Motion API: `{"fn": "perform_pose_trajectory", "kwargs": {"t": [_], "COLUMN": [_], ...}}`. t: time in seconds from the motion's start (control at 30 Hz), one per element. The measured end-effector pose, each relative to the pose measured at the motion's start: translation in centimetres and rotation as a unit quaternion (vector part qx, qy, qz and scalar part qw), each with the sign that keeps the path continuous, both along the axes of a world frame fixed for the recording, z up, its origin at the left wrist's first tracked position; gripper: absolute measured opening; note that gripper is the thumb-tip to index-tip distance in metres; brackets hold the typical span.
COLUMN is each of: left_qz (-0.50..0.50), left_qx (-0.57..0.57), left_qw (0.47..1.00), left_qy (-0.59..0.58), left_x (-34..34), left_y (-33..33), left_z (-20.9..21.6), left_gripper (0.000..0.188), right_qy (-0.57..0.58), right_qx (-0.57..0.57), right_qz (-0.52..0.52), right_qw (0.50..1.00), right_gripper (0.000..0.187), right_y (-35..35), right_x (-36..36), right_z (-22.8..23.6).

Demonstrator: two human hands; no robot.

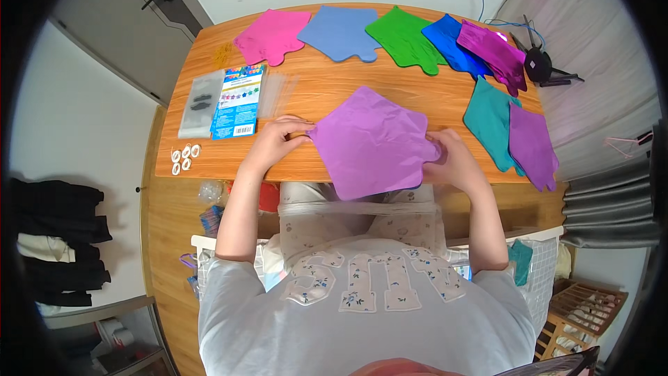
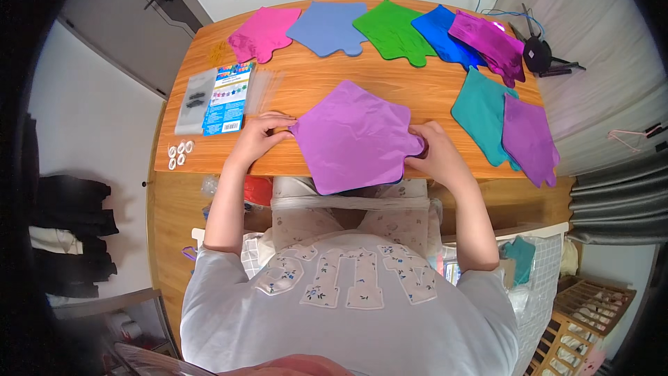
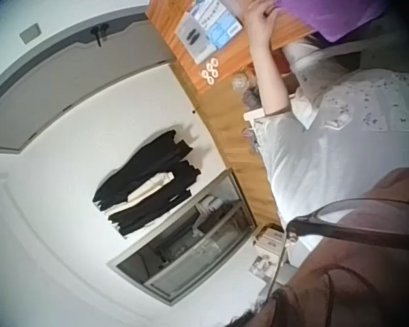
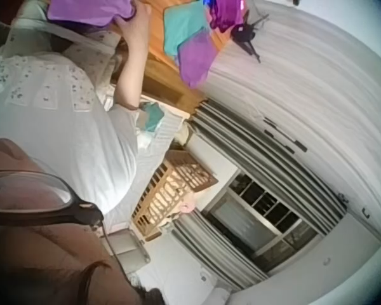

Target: The person is packaging colorful pentagon-shaped sheets into cardboard sleeves and plastic bags.

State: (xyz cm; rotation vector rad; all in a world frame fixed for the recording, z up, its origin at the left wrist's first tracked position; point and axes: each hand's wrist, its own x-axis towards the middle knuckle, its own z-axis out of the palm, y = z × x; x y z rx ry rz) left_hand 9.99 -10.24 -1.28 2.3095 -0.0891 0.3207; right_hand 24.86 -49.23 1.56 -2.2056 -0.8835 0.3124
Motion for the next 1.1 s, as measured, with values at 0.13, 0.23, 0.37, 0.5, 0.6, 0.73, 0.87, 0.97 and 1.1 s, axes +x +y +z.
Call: {"fn": "perform_pose_trajectory", "kwargs": {"t": [0.13,0.23,0.37,0.5,0.6,0.73,0.87,0.97,1.1], "left_qz": [0.011,0.000,-0.001,0.001,-0.006,-0.020,-0.021,-0.015,-0.014], "left_qx": [-0.003,-0.013,-0.016,-0.019,-0.030,-0.040,-0.040,-0.042,-0.014], "left_qw": [1.000,1.000,1.000,0.999,0.999,0.998,0.998,0.998,1.000], "left_qy": [0.003,0.005,0.021,0.030,0.033,0.037,0.043,0.049,0.017], "left_x": [0.0,0.1,0.0,-0.1,-0.2,-0.4,-0.6,-0.5,-0.6], "left_y": [0.0,0.3,0.5,0.2,0.3,0.7,0.6,0.7,0.5], "left_z": [-0.1,-0.5,-0.6,-0.2,-0.6,-0.7,-0.6,-0.8,-0.9], "left_gripper": [0.023,0.020,0.019,0.020,0.020,0.022,0.022,0.021,0.022], "right_qy": [0.028,0.059,0.035,0.056,0.052,0.045,0.055,0.038,0.002], "right_qx": [0.052,0.032,0.045,0.036,0.088,0.089,0.054,0.067,0.068], "right_qz": [0.002,-0.001,0.027,0.013,0.011,0.028,0.030,0.033,0.026], "right_qw": [0.998,0.998,0.998,0.998,0.995,0.995,0.997,0.996,0.997], "right_gripper": [0.057,0.056,0.055,0.054,0.054,0.050,0.054,0.053,0.051], "right_y": [-0.2,-0.5,-0.9,-1.0,-0.9,-1.0,-1.3,-1.3,-1.5], "right_x": [-0.3,-0.3,-0.2,-0.7,-0.9,-1.1,-0.9,-0.5,-1.3], "right_z": [0.2,0.3,-0.5,0.0,-0.4,-0.5,-0.7,-0.8,0.2]}}
